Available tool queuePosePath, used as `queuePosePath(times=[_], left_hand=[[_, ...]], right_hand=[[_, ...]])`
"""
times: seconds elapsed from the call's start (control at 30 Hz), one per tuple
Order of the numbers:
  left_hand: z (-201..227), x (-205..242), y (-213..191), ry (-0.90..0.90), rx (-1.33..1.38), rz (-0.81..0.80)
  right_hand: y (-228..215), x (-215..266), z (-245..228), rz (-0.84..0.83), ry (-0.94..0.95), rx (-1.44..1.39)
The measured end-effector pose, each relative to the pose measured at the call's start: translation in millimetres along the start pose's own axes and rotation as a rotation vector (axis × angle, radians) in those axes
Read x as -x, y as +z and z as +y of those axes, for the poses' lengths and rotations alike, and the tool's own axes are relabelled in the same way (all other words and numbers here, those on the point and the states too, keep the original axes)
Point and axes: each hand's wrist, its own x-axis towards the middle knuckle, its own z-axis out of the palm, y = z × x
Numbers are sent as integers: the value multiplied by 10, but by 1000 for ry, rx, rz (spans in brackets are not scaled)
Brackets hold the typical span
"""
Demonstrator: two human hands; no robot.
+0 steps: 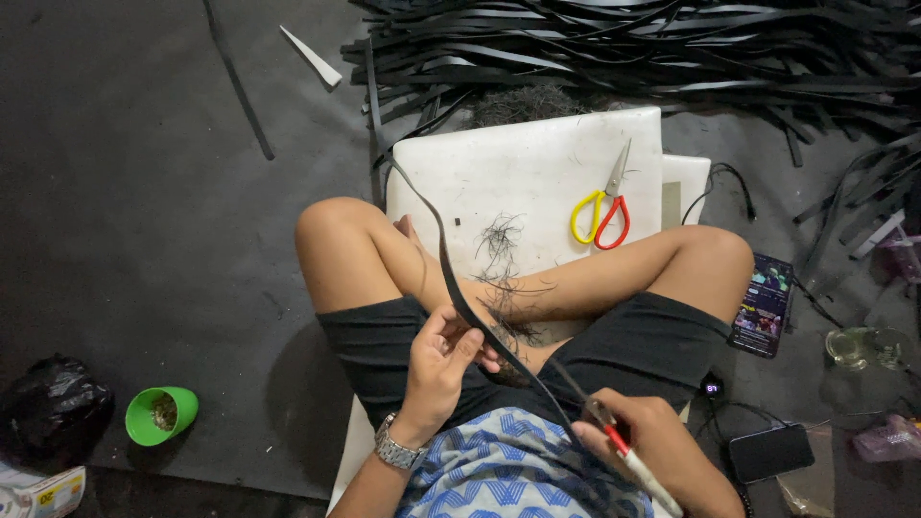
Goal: The person trims the edges of a long black leather strap with scissors to remove frayed material.
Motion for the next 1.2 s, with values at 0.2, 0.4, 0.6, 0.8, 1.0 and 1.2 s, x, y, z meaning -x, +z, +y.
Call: queuePosePath(times=[0.2,0.4,0.6,0.8,1.0,1.2], left_hand=[[-59,27,82,-40,-11,0],[-196,120,158,-93,8,-7],[-179,162,188,-108,-1,-2],[-184,146,202,-90,-24,-29],[-196,161,219,-100,-80,-42],[-276,174,171,-103,-20,-64]], right_hand=[[187,-27,-22,184,-408,170],[272,-160,-81,269,-520,203],[336,-185,-67,327,-528,177],[307,-222,-29,348,-563,163],[282,-241,-29,300,-562,173],[257,-222,-186,326,-564,78]])
